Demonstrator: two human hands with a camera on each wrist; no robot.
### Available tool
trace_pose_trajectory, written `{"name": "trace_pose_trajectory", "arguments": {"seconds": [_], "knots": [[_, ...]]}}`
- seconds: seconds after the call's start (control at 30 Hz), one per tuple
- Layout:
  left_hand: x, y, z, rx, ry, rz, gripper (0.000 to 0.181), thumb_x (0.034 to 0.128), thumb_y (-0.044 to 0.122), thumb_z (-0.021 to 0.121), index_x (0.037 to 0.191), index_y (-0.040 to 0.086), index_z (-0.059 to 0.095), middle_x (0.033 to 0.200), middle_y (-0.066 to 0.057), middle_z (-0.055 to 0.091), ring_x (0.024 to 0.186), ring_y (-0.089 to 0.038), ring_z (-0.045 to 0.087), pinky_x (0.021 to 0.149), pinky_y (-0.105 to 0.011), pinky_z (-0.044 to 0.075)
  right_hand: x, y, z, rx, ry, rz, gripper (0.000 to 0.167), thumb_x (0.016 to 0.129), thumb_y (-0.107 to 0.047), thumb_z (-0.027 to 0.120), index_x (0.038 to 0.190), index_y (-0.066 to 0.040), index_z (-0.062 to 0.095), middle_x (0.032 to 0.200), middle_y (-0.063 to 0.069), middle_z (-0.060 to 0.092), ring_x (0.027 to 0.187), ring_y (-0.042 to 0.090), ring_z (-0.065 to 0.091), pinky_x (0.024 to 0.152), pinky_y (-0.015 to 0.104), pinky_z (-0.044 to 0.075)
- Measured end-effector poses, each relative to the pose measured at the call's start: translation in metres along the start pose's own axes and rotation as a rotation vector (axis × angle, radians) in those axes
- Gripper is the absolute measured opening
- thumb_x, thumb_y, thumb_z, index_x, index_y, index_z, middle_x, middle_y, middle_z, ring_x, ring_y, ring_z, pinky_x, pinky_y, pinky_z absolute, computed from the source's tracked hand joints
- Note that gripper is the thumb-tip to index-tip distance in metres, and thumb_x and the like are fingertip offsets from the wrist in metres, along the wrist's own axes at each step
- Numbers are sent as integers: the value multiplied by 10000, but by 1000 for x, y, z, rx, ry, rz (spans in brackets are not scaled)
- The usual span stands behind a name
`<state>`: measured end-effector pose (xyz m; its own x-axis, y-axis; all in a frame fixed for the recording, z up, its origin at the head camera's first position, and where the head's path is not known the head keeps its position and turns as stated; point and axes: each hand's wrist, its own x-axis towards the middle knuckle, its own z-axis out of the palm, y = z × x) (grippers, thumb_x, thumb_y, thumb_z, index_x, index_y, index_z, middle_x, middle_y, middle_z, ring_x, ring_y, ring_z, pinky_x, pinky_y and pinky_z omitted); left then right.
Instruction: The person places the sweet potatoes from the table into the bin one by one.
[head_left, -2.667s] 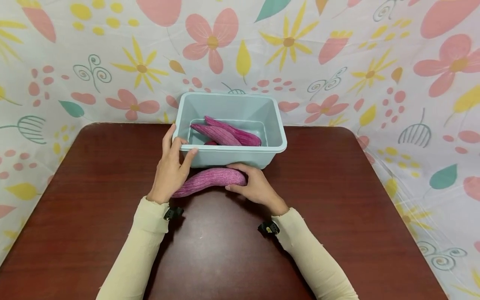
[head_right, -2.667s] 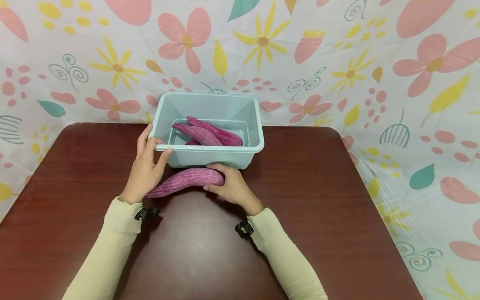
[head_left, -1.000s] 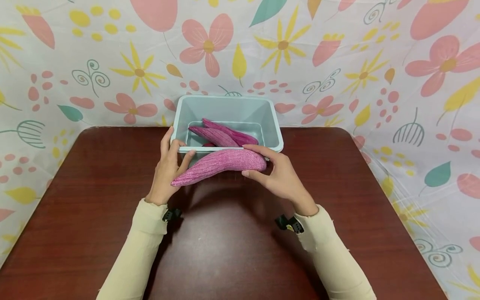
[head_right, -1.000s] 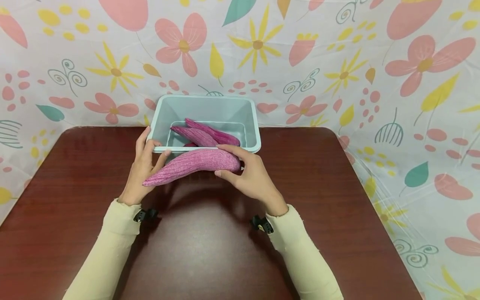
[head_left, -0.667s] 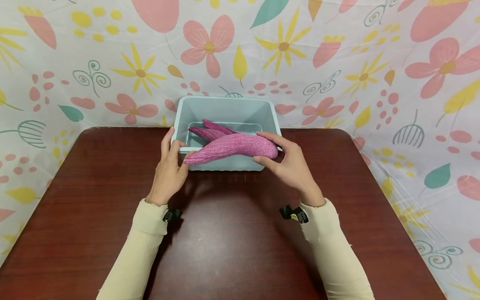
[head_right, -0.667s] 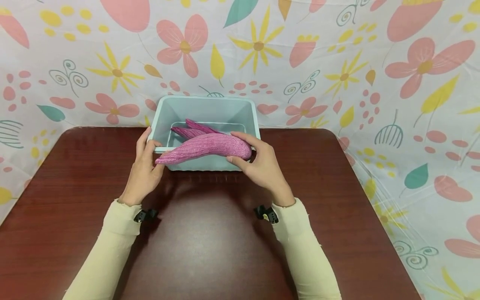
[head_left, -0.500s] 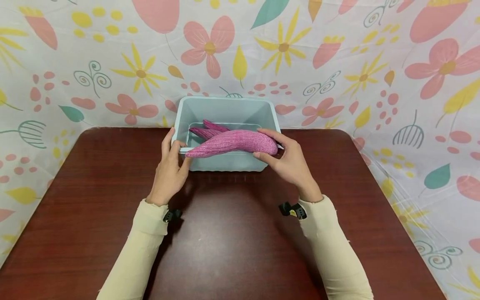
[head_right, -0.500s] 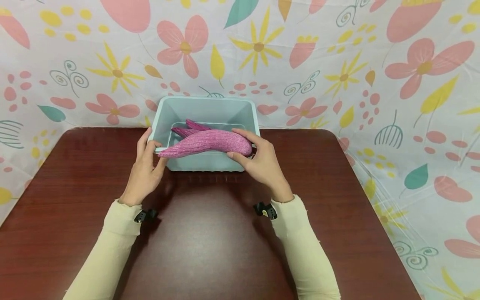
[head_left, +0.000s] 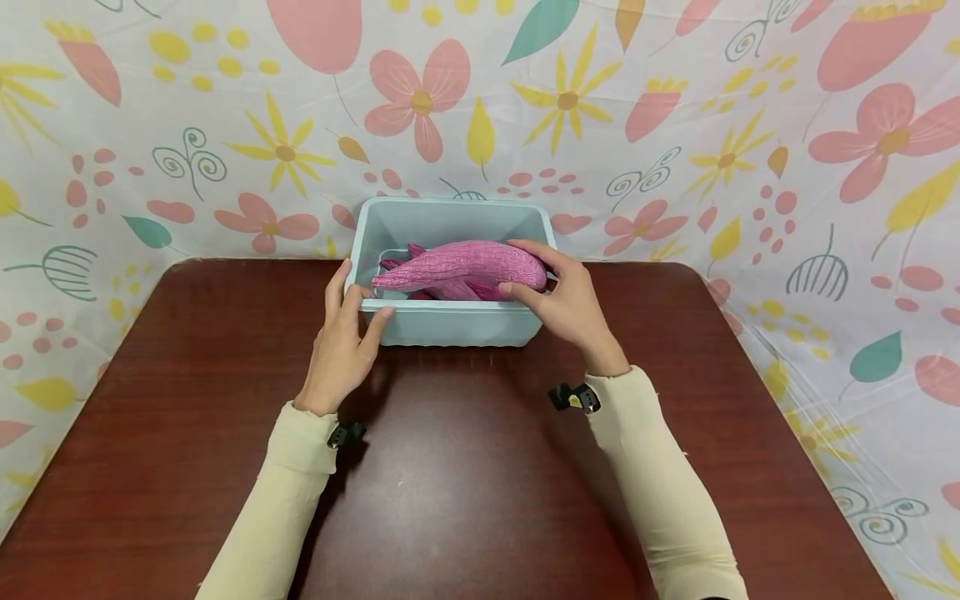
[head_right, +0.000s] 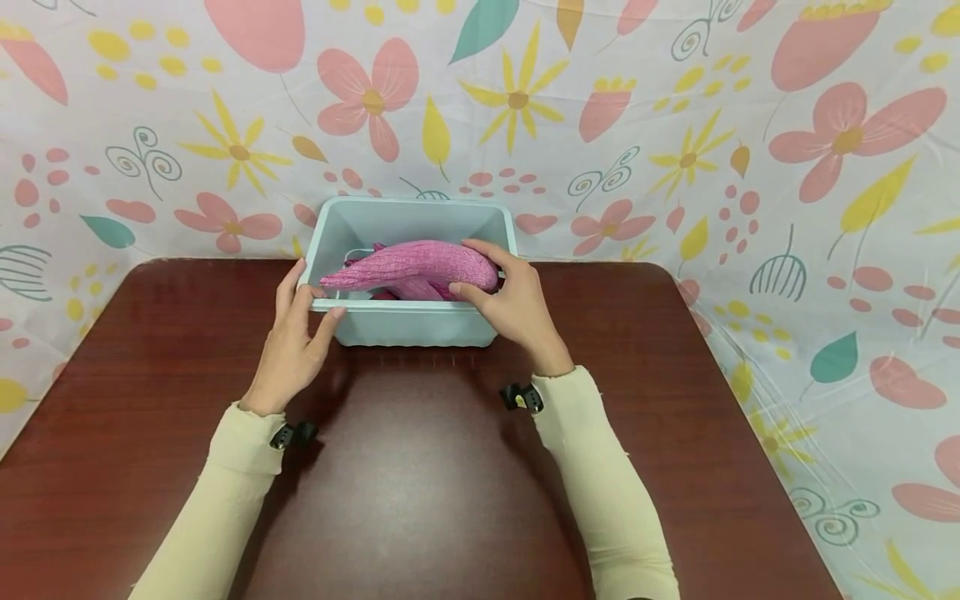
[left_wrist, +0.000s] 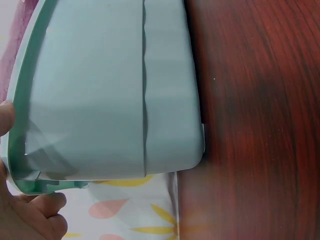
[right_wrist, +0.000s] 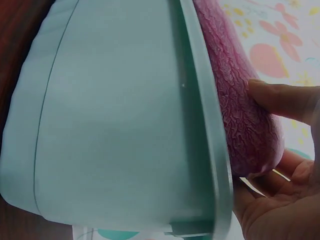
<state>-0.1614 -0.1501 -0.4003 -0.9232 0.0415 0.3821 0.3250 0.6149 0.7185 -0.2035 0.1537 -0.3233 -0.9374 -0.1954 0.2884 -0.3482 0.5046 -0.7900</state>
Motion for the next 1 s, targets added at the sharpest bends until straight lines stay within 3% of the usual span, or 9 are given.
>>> {"name": "trace_pose_trajectory", "arguments": {"seconds": [0.2, 0.43, 0.6, 0.73, 1.0], "knots": [[0, 0, 1, -7, 11, 10, 331, 1046, 414, 516, 1161, 108, 463, 1698, -33, 100, 713, -310, 634, 536, -347, 426, 11, 4, 4, 1, 7, 28, 536, 848, -270, 821, 1350, -248, 634, 1330, 58, 649, 1113, 214, 615, 945, 428, 509], [1, 0, 2, -1, 14, 16, 332, 1046, 412, 513, 1165, 105, 470, 1697, -41, 105, 705, -315, 639, 534, -347, 429, 15, 7, 7, -21, 14, 27, 545, 856, -288, 812, 1364, -232, 623, 1345, 79, 641, 1132, 238, 615, 956, 449, 520], [1, -1, 3, -8, 13, 11, 330, 1047, 398, 518, 1165, 94, 465, 1699, -38, 96, 841, -347, 665, 540, -349, 426, 16, 7, 7, 30, 34, 4, 548, 873, -231, 803, 1378, -154, 605, 1366, 86, 645, 1217, 254, 624, 1061, 420, 485], [1, 0, 2, -7, 15, 12, 327, 1047, 385, 524, 1175, 89, 469, 1700, -44, 98, 797, -345, 663, 533, -350, 421, 16, 7, 7, 70, 39, -11, 561, 873, -190, 805, 1384, -106, 590, 1379, 97, 644, 1275, 267, 614, 1120, 393, 449], [0, -2, 1, -10, 2, 3, 339, 1048, 409, 513, 1185, 102, 470, 1702, -25, 91, 756, -335, 649, 522, -350, 423, 12, 5, 7, 40, 37, 9, 552, 875, -243, 805, 1375, -125, 601, 1369, 79, 649, 1263, 243, 620, 1129, 395, 443]]}}
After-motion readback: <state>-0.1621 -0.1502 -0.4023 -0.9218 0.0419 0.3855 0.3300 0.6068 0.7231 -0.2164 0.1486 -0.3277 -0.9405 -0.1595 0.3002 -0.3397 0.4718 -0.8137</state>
